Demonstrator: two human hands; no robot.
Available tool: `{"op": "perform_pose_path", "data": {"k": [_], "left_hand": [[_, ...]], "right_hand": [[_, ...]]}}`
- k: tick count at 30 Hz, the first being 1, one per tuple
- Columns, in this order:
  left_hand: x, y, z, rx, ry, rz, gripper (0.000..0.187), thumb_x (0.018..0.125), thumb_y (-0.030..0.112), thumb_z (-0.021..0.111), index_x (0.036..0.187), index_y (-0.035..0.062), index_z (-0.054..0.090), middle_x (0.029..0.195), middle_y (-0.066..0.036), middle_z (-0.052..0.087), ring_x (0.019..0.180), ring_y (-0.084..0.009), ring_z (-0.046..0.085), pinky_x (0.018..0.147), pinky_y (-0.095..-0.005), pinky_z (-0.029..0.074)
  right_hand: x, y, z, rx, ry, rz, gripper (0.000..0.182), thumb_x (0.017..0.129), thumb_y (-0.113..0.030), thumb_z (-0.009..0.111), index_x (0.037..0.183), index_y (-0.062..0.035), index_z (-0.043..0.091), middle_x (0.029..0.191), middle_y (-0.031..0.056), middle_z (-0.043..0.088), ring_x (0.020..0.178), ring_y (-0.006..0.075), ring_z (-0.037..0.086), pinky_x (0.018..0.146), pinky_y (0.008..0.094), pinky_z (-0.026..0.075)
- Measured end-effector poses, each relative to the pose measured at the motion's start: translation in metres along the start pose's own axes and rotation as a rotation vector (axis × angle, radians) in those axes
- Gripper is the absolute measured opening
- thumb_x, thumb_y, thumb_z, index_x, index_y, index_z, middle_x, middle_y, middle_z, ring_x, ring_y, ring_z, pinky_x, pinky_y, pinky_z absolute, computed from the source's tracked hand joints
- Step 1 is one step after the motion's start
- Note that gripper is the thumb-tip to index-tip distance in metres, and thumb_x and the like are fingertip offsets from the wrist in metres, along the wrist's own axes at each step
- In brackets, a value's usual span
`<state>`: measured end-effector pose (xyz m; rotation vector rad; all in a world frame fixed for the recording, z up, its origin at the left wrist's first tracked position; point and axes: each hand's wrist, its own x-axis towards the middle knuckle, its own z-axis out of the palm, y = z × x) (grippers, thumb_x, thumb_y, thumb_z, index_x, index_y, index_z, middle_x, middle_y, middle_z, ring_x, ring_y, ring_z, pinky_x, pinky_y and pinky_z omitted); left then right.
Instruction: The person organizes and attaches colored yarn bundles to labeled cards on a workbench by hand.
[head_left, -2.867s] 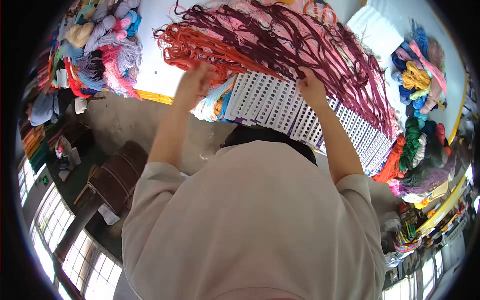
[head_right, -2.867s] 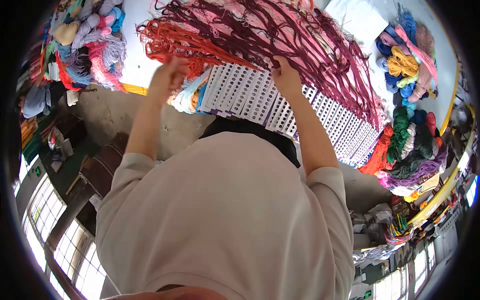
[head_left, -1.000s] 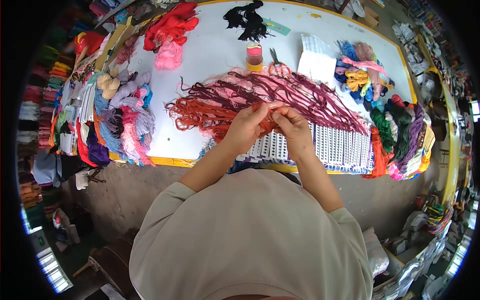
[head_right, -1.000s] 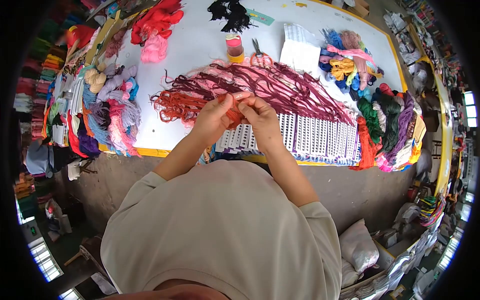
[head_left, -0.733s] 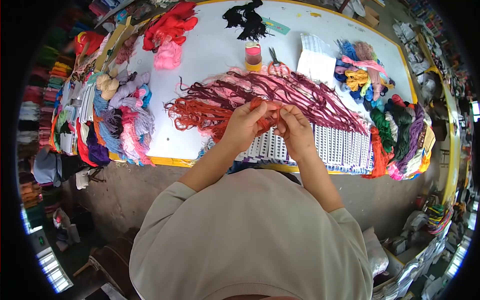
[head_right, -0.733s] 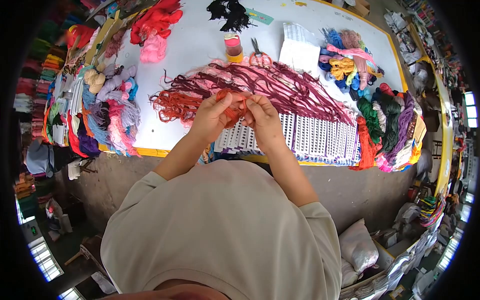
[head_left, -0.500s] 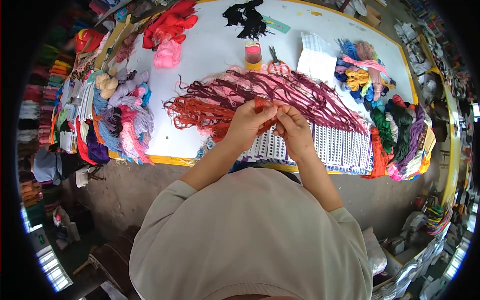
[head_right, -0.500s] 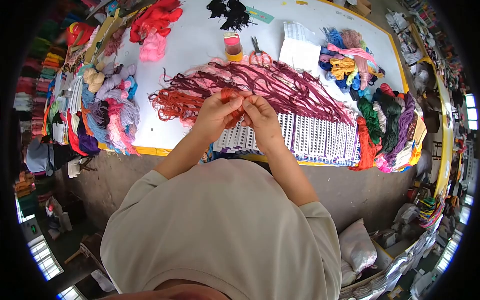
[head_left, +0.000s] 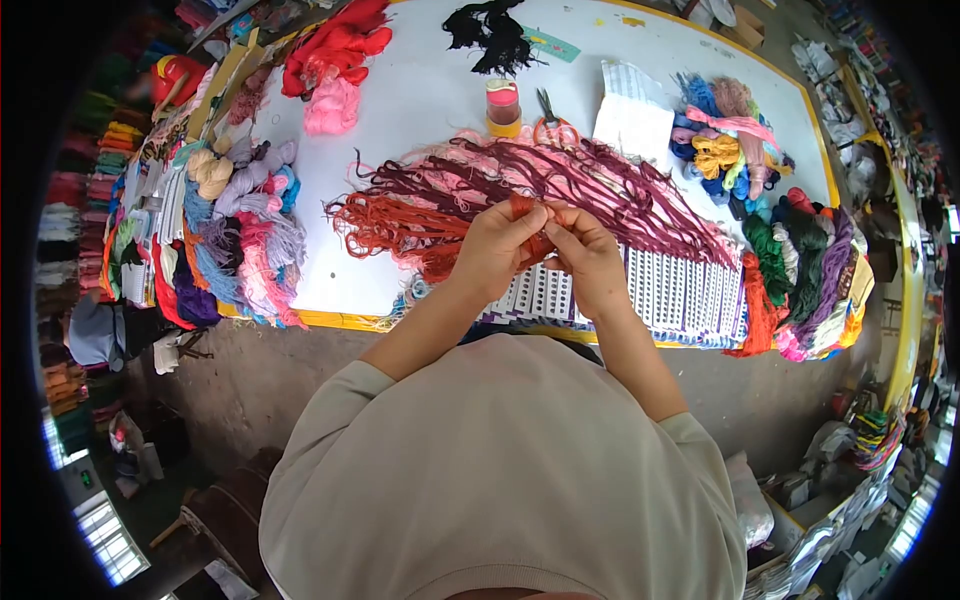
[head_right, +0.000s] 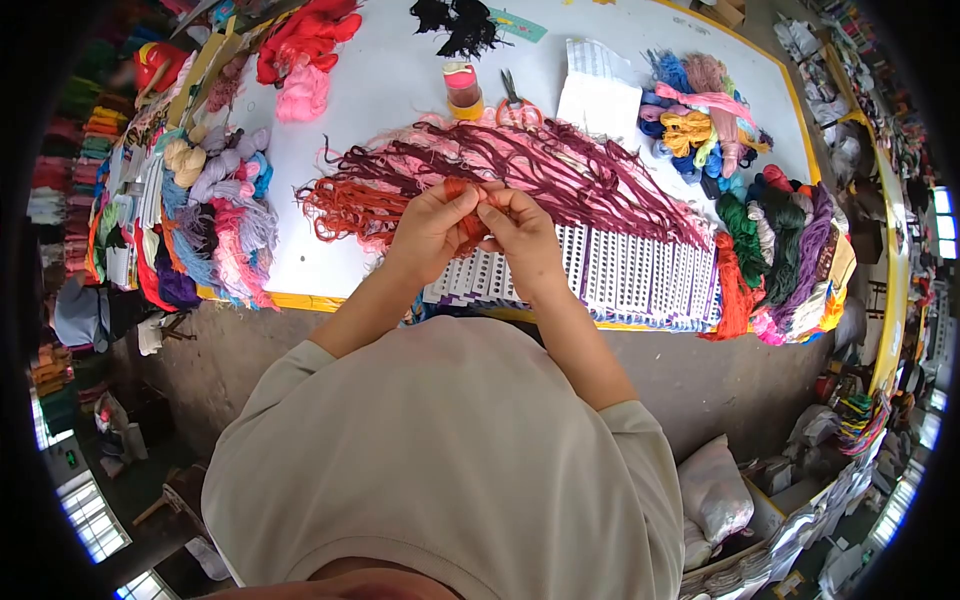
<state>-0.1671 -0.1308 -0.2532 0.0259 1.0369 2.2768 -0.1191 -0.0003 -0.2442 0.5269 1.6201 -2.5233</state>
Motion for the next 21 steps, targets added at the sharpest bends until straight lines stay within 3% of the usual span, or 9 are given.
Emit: {"op": "perform_pose_path", "data": {"k": [4, 6, 7, 14, 21], "left_hand": [[0.003, -0.001, 0.0, -0.002, 0.033, -0.017, 0.022, 0.097, 0.02, 0.052, 0.106, 0.0012, 0.061, 0.098, -0.008, 0.064, 0.084, -0.0149, 0.063, 0.065, -0.029, 0.054], [0.004, -0.001, -0.003, -0.031, 0.007, -0.046, 0.019, 0.096, 0.017, 0.053, 0.104, 0.0002, 0.059, 0.1, -0.006, 0.062, 0.089, -0.0145, 0.062, 0.08, -0.029, 0.053], [0.003, 0.0, -0.003, -0.031, 0.008, -0.046, 0.019, 0.096, 0.017, 0.053, 0.104, 0.0002, 0.059, 0.1, -0.006, 0.062, 0.089, -0.0145, 0.062, 0.08, -0.029, 0.053], [0.006, 0.002, 0.001, 0.009, 0.027, -0.056, 0.016, 0.095, 0.017, 0.054, 0.1, 0.0018, 0.059, 0.093, -0.005, 0.061, 0.082, -0.0124, 0.062, 0.073, -0.0265, 0.053], [0.011, -0.003, -0.004, 0.012, 0.065, -0.035, 0.015, 0.094, 0.015, 0.054, 0.1, 0.0022, 0.059, 0.09, -0.004, 0.061, 0.077, -0.0094, 0.06, 0.063, -0.0233, 0.05]], "right_hand": [[0.003, 0.001, -0.005, 0.084, 0.0, 0.026, 0.015, 0.091, -0.01, 0.057, 0.106, -0.0089, 0.061, 0.075, -0.0065, 0.056, 0.058, 0.0007, 0.045, 0.058, 0.0192, 0.045], [0.005, 0.002, -0.007, 0.107, -0.004, 0.039, 0.015, 0.091, -0.009, 0.057, 0.105, -0.0088, 0.061, 0.075, -0.0063, 0.056, 0.058, 0.0008, 0.045, 0.058, 0.0195, 0.045], [0.006, 0.002, -0.008, 0.129, -0.008, 0.05, 0.014, 0.09, -0.009, 0.057, 0.104, -0.0088, 0.062, 0.076, -0.0061, 0.057, 0.058, 0.0009, 0.045, 0.059, 0.0198, 0.045], [0.01, 0.002, -0.007, 0.114, -0.016, 0.032, 0.012, 0.09, -0.008, 0.058, 0.102, -0.0087, 0.062, 0.078, -0.0057, 0.057, 0.058, 0.0009, 0.044, 0.058, 0.0193, 0.044], [0.013, 0.001, -0.006, 0.035, -0.012, 0.031, 0.014, 0.09, -0.009, 0.059, 0.103, -0.0085, 0.061, 0.082, -0.0037, 0.06, 0.068, 0.0028, 0.054, 0.062, 0.0197, 0.047]]}}
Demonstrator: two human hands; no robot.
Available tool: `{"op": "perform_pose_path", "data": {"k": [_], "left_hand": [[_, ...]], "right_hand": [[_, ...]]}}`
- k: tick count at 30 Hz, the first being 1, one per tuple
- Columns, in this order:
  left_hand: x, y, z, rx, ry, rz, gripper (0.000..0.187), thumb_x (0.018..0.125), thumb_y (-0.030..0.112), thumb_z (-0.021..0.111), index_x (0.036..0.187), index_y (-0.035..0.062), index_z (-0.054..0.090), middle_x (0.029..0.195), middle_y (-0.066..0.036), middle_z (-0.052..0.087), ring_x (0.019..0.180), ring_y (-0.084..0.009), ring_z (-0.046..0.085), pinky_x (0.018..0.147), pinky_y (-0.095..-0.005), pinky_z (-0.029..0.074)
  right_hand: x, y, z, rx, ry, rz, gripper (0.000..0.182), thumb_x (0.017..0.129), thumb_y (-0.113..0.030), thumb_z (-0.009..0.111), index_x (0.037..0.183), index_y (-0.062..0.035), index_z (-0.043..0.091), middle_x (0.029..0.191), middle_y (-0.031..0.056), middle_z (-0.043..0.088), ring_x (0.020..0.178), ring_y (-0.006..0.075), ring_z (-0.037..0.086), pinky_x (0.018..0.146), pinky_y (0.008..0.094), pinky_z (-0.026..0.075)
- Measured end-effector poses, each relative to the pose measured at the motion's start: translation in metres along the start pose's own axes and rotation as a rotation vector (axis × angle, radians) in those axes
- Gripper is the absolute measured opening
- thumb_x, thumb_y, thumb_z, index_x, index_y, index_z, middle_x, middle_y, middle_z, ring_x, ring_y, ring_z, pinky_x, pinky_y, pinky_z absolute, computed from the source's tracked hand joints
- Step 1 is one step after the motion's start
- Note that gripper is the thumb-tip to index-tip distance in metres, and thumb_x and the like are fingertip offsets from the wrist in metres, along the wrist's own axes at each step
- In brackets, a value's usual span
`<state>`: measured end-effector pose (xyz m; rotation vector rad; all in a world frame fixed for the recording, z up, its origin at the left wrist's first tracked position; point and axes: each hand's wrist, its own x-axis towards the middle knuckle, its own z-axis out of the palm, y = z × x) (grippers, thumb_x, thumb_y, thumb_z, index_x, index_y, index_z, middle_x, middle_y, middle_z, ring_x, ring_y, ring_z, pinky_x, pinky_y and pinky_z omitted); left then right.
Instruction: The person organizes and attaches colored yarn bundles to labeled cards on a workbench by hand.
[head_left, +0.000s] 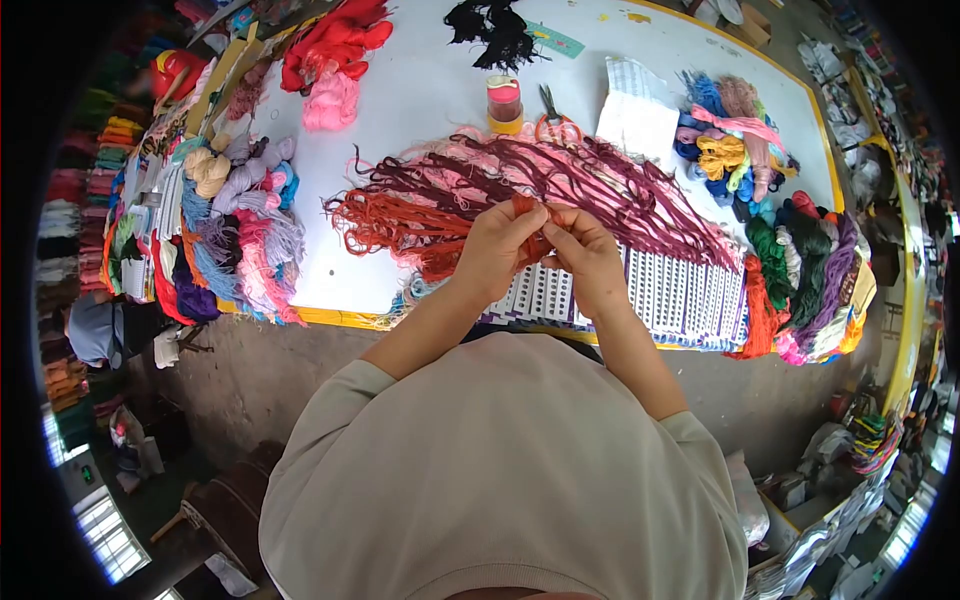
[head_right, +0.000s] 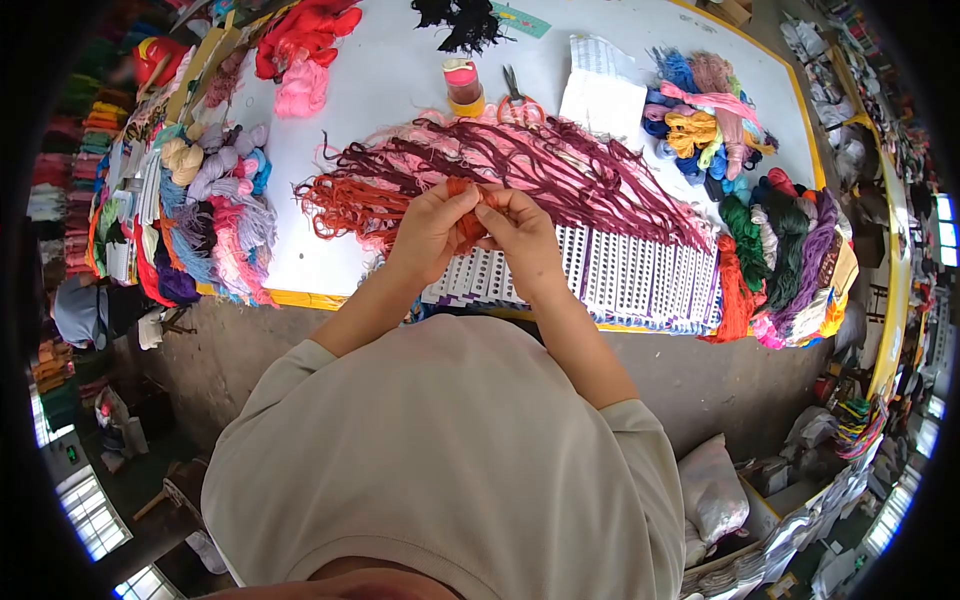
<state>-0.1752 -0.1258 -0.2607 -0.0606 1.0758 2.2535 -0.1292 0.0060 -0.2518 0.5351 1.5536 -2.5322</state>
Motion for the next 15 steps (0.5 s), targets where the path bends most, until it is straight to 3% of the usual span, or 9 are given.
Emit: {"op": "perform_pose_path", "data": {"k": [10, 13, 15], "left_hand": [[-0.004, 0.002, 0.004, 0.119, 0.056, 0.036, 0.02, 0.095, 0.019, 0.053, 0.103, 0.0018, 0.059, 0.092, -0.003, 0.062, 0.078, -0.0089, 0.06, 0.066, -0.022, 0.05], [-0.003, -0.002, 0.004, 0.098, 0.065, 0.048, 0.019, 0.094, 0.018, 0.055, 0.103, 0.0022, 0.059, 0.091, -0.003, 0.062, 0.078, -0.0075, 0.059, 0.066, -0.0215, 0.049], [0.002, -0.011, -0.003, 0.268, 0.105, 0.128, 0.017, 0.094, 0.016, 0.056, 0.103, 0.0024, 0.06, 0.09, -0.002, 0.061, 0.076, -0.0061, 0.056, 0.065, -0.0206, 0.048]], "right_hand": [[0.005, 0.001, -0.011, 0.265, -0.062, 0.118, 0.014, 0.09, -0.013, 0.057, 0.103, -0.0074, 0.058, 0.086, -0.004, 0.06, 0.066, 0.0029, 0.054, 0.065, 0.0206, 0.05], [0.0, -0.005, -0.006, 0.246, -0.038, 0.115, 0.012, 0.091, -0.015, 0.058, 0.101, -0.0092, 0.06, 0.079, -0.0048, 0.058, 0.062, 0.0028, 0.051, 0.061, 0.0209, 0.05], [0.001, -0.003, -0.006, 0.156, -0.025, 0.118, 0.011, 0.092, -0.016, 0.057, 0.1, -0.0091, 0.059, 0.079, -0.0045, 0.058, 0.061, 0.0028, 0.051, 0.06, 0.0206, 0.05]]}}
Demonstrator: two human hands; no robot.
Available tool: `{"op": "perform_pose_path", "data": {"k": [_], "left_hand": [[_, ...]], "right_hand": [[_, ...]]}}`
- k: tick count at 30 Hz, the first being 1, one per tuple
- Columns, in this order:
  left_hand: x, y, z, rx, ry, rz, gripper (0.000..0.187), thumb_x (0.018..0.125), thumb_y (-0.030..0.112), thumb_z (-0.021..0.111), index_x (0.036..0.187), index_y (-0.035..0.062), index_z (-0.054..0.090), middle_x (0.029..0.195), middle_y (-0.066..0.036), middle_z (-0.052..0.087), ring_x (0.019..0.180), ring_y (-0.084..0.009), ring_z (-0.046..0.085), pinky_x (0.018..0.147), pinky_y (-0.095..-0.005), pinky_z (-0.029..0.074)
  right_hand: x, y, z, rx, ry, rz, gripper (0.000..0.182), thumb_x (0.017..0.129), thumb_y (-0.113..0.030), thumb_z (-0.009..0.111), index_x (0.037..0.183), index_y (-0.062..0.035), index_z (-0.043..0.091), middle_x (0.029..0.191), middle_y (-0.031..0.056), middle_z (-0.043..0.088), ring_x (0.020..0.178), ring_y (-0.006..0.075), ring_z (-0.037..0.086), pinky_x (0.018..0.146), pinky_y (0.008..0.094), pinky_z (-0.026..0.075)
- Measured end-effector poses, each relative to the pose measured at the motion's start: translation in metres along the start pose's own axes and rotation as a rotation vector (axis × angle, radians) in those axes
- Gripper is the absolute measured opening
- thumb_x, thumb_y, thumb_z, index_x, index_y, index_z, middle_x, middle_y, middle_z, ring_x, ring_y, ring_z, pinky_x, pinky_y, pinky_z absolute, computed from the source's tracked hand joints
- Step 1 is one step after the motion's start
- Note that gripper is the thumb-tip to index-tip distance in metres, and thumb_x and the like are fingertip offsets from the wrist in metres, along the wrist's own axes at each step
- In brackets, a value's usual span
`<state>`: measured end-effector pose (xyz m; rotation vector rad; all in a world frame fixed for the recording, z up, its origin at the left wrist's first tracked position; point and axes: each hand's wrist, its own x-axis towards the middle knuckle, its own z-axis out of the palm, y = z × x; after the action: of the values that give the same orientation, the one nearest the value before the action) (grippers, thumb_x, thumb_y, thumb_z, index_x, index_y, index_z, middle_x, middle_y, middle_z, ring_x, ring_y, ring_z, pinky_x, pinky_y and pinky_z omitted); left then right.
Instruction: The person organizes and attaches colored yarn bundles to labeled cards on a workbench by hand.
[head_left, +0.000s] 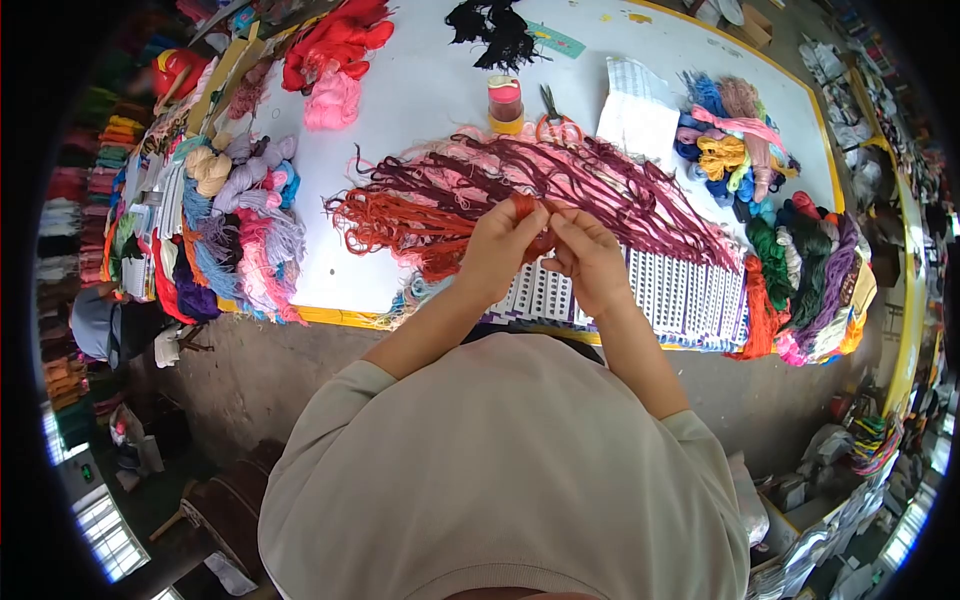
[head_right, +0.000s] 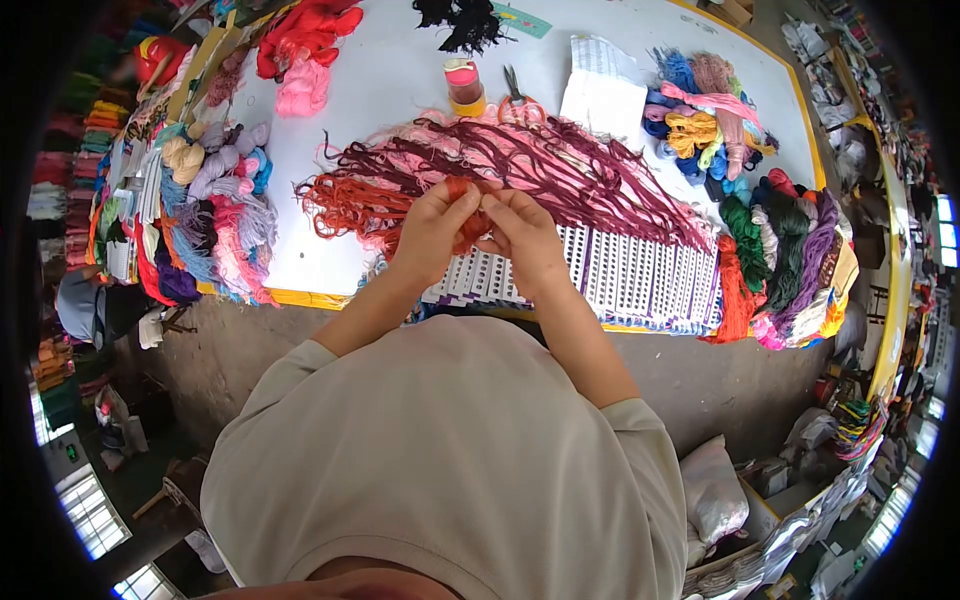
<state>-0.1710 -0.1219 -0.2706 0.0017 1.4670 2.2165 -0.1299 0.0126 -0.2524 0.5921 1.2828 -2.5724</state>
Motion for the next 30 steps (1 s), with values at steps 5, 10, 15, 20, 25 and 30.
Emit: {"op": "perform_pose_path", "data": {"k": [5, 10, 15, 20, 25, 30], "left_hand": [[-0.005, 0.003, 0.003, 0.163, 0.011, 0.043, 0.016, 0.094, 0.014, 0.055, 0.102, 0.0016, 0.061, 0.088, -0.001, 0.06, 0.075, -0.0058, 0.054, 0.065, -0.0206, 0.046], [-0.003, 0.014, 0.011, -0.095, -0.032, 0.029, 0.021, 0.096, 0.014, 0.052, 0.107, -0.0006, 0.06, 0.093, -0.002, 0.061, 0.08, -0.0081, 0.057, 0.069, -0.0212, 0.046], [0.003, 0.048, -0.006, -0.096, -0.074, -0.087, 0.027, 0.098, 0.014, 0.042, 0.119, 0.0004, 0.049, 0.109, -0.013, 0.065, 0.09, -0.0171, 0.064, 0.071, -0.0289, 0.052], [0.026, 0.045, -0.13, -0.374, -0.233, -0.47, 0.038, 0.093, 0.023, 0.052, 0.06, 0.0151, 0.036, 0.053, 0.006, 0.034, 0.041, -0.0048, 0.027, 0.037, -0.0214, 0.019], [0.027, 0.07, -0.281, -0.38, 0.342, -0.334, 0.023, 0.092, 0.012, 0.051, 0.07, 0.015, 0.045, 0.056, 0.008, 0.033, 0.042, -0.0025, 0.026, 0.036, -0.0184, 0.019], [0.004, 0.109, -0.455, -0.271, 0.81, -0.025, 0.022, 0.089, 0.009, 0.046, 0.068, 0.0125, 0.042, 0.054, 0.005, 0.032, 0.042, -0.0055, 0.028, 0.036, -0.02, 0.019]], "right_hand": [[0.003, 0.005, -0.007, -0.056, -0.004, -0.02, 0.012, 0.095, -0.02, 0.054, 0.098, -0.0094, 0.058, 0.08, -0.0037, 0.058, 0.06, 0.003, 0.049, 0.059, 0.0202, 0.05], [0.003, -0.004, -0.015, 0.272, -0.118, 0.013, 0.01, 0.095, -0.019, 0.053, 0.097, -0.0105, 0.058, 0.08, -0.0035, 0.057, 0.059, 0.0034, 0.047, 0.057, 0.0209, 0.048], [-0.004, -0.01, -0.036, 0.02, -0.223, 0.045, 0.011, 0.095, -0.02, 0.053, 0.097, -0.0092, 0.058, 0.084, -0.0016, 0.059, 0.06, 0.0058, 0.047, 0.06, 0.0227, 0.046], [0.016, -0.032, -0.144, -0.311, 0.529, -0.66, 0.015, 0.094, -0.021, 0.055, 0.097, -0.0073, 0.059, 0.088, 0.0012, 0.064, 0.075, 0.0147, 0.059, 0.079, 0.0303, 0.05], [-0.014, -0.067, -0.32, 0.42, 0.505, -0.448, 0.016, 0.096, -0.015, 0.047, 0.082, -0.009, 0.052, 0.075, 0.0037, 0.057, 0.068, 0.0171, 0.052, 0.072, 0.0304, 0.047], [-0.068, -0.143, -0.463, -0.012, 0.988, -0.421, 0.01, 0.085, -0.007, 0.047, 0.075, -0.0093, 0.048, 0.067, -0.0001, 0.044, 0.049, 0.0141, 0.037, 0.044, 0.0283, 0.036]]}}
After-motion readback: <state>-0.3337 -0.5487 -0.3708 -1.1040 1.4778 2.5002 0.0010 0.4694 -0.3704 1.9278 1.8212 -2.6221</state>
